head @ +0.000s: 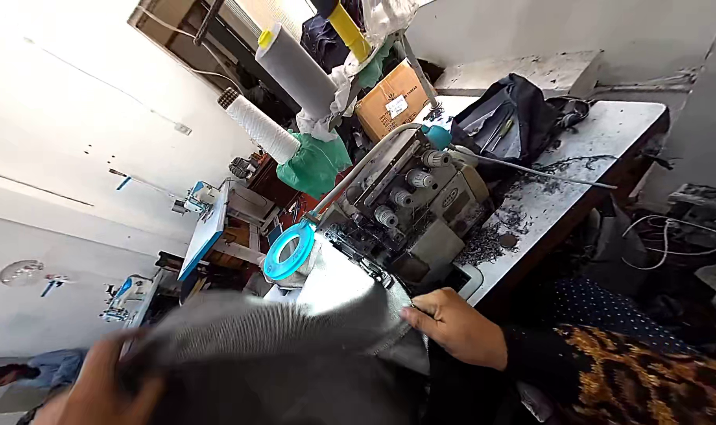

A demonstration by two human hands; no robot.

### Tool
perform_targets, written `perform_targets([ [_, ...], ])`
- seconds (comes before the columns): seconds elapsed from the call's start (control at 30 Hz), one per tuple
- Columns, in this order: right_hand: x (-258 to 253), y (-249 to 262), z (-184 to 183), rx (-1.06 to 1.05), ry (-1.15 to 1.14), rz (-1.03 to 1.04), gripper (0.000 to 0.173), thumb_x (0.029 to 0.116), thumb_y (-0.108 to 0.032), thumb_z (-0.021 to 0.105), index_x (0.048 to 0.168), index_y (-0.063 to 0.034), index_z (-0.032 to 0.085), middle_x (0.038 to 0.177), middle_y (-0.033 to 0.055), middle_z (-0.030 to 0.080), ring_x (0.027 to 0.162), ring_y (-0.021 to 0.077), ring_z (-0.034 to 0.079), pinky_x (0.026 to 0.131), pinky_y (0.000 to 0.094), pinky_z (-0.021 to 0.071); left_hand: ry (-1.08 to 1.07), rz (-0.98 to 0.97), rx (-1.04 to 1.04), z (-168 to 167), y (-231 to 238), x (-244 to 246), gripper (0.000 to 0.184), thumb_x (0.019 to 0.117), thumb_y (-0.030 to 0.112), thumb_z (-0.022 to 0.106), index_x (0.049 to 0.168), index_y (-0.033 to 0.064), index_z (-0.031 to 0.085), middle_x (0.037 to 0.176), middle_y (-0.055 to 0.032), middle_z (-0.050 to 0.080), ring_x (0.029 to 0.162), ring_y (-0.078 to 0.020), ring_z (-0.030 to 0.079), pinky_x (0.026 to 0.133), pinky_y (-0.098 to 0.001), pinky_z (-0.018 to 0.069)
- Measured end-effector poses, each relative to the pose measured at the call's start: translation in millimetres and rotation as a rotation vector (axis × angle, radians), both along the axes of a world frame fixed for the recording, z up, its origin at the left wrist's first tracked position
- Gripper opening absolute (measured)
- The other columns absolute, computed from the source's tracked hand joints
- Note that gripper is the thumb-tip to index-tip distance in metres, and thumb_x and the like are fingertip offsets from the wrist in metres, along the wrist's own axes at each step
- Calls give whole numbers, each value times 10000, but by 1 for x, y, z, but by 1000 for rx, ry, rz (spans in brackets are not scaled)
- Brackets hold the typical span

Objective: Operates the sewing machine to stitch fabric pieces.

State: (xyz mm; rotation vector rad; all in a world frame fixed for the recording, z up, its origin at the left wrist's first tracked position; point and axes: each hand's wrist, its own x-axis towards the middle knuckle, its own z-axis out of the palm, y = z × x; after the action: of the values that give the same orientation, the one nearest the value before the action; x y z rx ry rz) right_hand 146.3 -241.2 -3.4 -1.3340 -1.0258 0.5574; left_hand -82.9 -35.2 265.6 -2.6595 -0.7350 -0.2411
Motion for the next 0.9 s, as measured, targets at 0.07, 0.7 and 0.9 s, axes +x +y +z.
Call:
perform_targets([
  [0.07,-5,2,10,-70,22,-19,465,1050,-283,485,670,-18,524,610,40,435,589,150,450,583,361,365,-136,-43,207,-9,28,62,434,910,14,616,1319,-111,540,1076,-426,630,931,-672,615,738,-812,437],
  [0.7,-32,-2,-24,-249,226,143,441,1037,-311,577,1213,91,625,1054,279,676,1021,395,666,937,566,498,-464,-27,-324,-215,-148,86,324,885,-42,565,1170,-67,717,805,-154,725,539,-151,601,551,-323,528],
  [0.9,-36,-18,-43,176,-15,11,343,1016,-158,522,726,18,572,589,93,476,536,158,463,520,305,365,-381,32,-275,-206,-158,87,343,866,-65,550,1152,-48,739,856,-191,738,624,-279,689,572,-446,557],
])
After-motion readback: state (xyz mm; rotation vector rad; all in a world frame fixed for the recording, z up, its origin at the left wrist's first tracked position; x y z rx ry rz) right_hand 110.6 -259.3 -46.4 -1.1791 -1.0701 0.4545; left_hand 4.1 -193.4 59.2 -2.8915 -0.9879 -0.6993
